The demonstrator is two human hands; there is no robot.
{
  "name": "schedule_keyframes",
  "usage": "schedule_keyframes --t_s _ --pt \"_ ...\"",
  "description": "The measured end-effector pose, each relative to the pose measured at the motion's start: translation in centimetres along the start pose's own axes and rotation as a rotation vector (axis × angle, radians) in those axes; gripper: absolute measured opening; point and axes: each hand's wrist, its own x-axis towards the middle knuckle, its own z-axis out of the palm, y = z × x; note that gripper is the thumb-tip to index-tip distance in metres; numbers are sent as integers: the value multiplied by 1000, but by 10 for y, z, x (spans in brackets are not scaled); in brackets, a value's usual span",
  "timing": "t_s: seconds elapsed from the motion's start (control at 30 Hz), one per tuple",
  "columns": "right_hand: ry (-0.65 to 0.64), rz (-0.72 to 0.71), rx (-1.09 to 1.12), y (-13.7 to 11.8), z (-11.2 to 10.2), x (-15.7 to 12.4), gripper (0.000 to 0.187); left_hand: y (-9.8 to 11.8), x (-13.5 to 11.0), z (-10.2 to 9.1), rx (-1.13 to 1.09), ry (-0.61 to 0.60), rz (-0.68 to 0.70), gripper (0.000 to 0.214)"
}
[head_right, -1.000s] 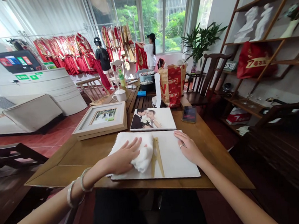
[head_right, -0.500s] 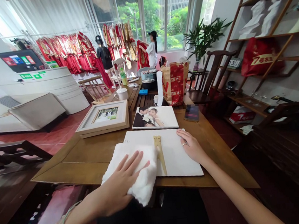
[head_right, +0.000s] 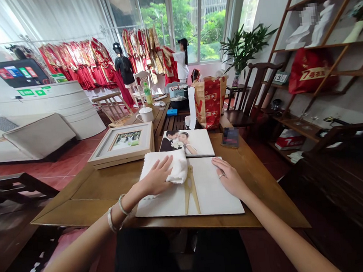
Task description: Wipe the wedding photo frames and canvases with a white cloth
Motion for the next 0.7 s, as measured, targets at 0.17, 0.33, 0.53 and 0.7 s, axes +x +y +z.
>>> schedule_keyframes --t_s 0.17,0.33,0.53,0.7 --pt "13 -4 10 0 0 0 40 7 -12 2 -5 15 7 54" --pt "20 -9 9 2 2 1 40 37 -64 7 -51 38 60 71" --pt "30 -20 21 5 3 1 40 42 -84 9 -82 8 108 82" --pt "17 -8 4 3 2 1 40 9 -42 6 -73 23 63 60"
